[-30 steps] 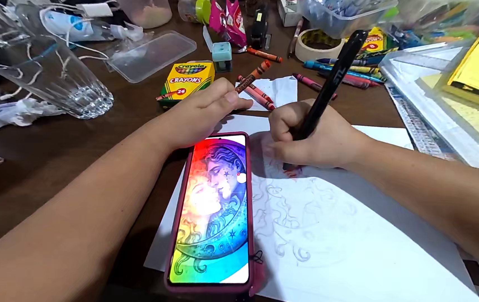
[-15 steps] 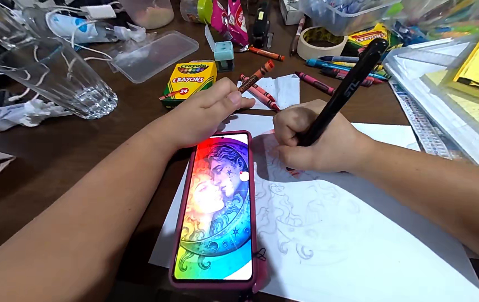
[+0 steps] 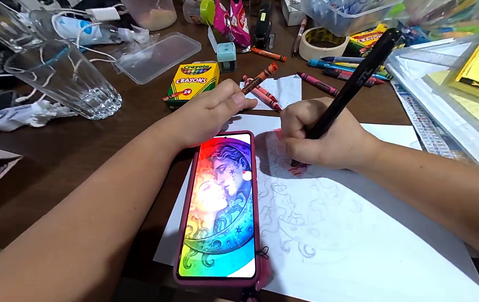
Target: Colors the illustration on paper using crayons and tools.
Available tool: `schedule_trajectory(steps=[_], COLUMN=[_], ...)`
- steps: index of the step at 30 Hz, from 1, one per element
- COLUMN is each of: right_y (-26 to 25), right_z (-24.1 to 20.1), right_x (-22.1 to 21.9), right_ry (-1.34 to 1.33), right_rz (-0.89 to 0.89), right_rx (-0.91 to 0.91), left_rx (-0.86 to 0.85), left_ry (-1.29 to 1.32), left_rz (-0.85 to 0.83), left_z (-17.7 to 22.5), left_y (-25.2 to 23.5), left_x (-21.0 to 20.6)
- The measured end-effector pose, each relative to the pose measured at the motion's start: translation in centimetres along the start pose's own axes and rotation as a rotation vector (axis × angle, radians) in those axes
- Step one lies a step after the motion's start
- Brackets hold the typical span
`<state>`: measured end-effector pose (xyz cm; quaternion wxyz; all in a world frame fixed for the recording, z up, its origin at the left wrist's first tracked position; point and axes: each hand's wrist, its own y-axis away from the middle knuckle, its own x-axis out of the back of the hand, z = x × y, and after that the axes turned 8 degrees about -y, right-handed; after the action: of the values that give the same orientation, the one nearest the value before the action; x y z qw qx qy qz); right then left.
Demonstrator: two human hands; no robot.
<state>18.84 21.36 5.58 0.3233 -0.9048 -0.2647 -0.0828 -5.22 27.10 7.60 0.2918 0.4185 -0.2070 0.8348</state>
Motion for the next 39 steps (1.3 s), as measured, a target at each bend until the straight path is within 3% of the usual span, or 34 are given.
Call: schedule_trajectory(steps=[20,22,24,27,29,33,36,39], right_y=[-0.1,-0.3,-0.9,-0.7,-0.6,-1.1,-1.4,-1.9], right_z=[0.0,-0.4,-1.4,-2.0,-1.6,-0.6,-1.4,-2.8], right_x=[-0.1,0.3,1.1,2.1,1.8,1.3,2.2,3.6], right_ry=[-0.002,-0.131,-0.431,-0.802,-0.827,-0.714,-0.750,-0.461], right_rz=[-0.011,0.078,0.075,-0.215,-0.268,0.145,0.128,0.167], right_rx=[0.002,-0.097,-0.257,-0.554,-0.595,-0.384,-0.433,-0.588], left_rx=[0.029,0.001,-0.009,-0.004,-0.004,-0.044,-0.082,-0.128], left_ry=[-0.003,-0.018,-0.032,0.002,0.021,0.027,0.094,0.201], left_rz=[-0.015,-0.005,0.002,0.010,0.016,0.038,0.068,0.142], left_z=[0.2,0.1,0.1,0.1,0.1,-0.4,-1.0,-1.2], left_y=[0.1,0.1,0.2,0.2,0.2,0.2,0.1,0.0], left_x=[0.1,0.1,0.2,0.2,0.2,0.2,0.1,0.0])
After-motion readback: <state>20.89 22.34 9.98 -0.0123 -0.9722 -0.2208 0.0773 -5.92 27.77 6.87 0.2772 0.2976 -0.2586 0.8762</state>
